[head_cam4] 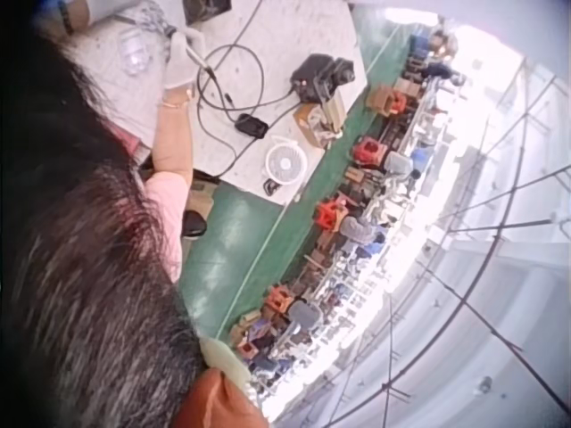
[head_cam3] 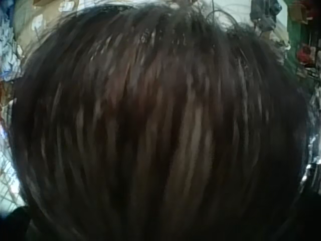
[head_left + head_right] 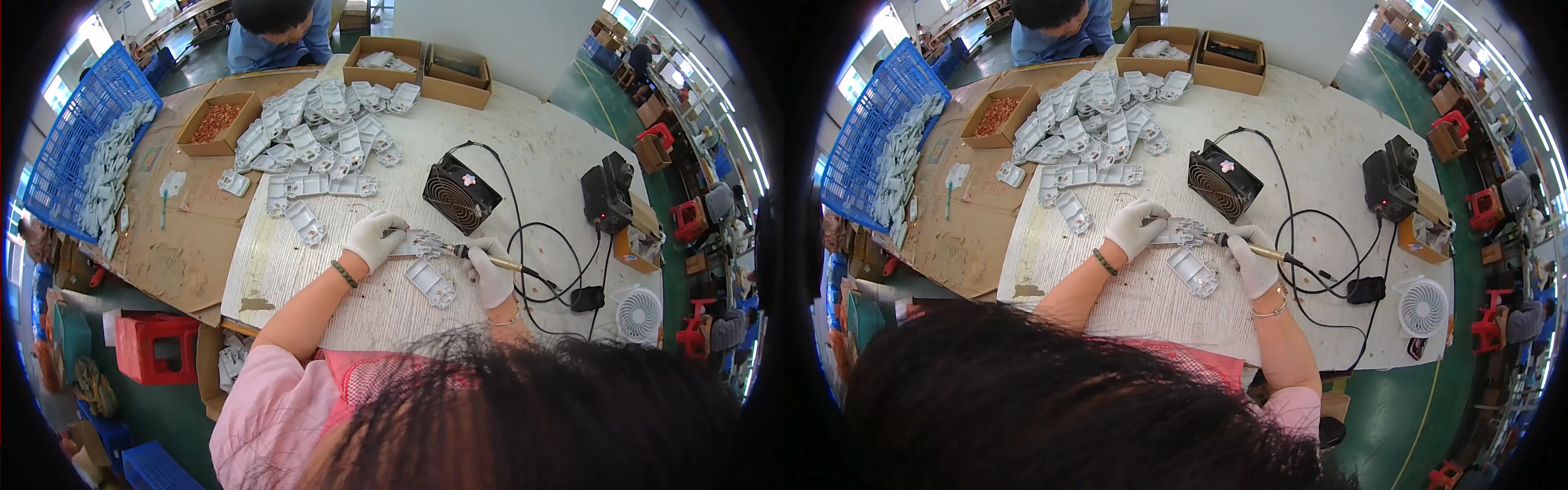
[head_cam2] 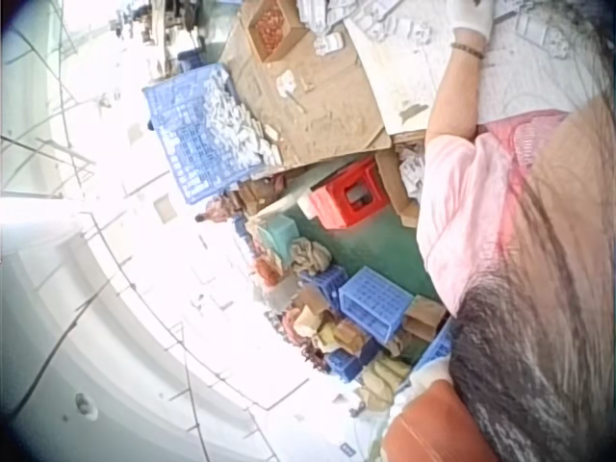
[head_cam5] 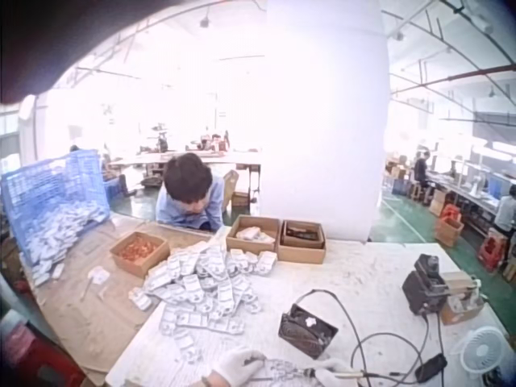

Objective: Soldering small electronic components and wires onto plastic housings at a factory workstation.

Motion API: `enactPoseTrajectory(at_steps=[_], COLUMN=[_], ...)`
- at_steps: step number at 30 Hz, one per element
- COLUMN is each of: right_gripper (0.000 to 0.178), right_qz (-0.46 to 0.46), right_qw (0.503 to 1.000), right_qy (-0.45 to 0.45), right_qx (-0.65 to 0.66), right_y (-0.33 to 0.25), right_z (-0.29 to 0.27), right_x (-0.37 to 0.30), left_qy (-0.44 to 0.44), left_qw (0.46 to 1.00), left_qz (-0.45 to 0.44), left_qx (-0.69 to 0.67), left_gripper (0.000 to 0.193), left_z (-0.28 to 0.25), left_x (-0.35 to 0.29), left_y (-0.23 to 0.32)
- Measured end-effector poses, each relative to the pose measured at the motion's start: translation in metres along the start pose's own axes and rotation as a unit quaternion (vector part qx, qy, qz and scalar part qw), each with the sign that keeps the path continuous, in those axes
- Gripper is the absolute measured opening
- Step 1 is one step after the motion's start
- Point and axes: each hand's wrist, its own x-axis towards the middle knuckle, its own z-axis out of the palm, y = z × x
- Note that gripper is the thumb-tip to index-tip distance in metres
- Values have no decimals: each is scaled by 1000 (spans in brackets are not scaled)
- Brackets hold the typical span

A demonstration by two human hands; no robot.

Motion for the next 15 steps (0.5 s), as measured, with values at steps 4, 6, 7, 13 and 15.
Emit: enactPoseTrajectory(at_steps=[4, 6, 7, 13, 15], right_gripper=[16, 16, 16, 15, 14], right_qz=[4, -4, -2, 15, 11], right_qw=[1000, 1000, 1000, 1000, 999], right_qy=[0, -4, -3, 7, 11], right_qx=[4, 9, 5, 23, 44], right_y=[2, 4, 3, 0, 3], right_z=[-1, -1, -1, 0, -3], right_x=[1, 1, 0, 0, 1], left_qy=[5, 5, 4, -3, 1], left_qw=[1000, 1000, 1000, 1000, 999], left_qz=[13, 18, 18, 26, 43], left_qx=[-7, -7, -6, 6, 12], left_gripper=[14, 14, 14, 14, 13], left_z=[1, 2, 2, 0, -1], left_x=[0, 0, 0, 1, 0], left_y=[-2, -4, -4, -2, -1])
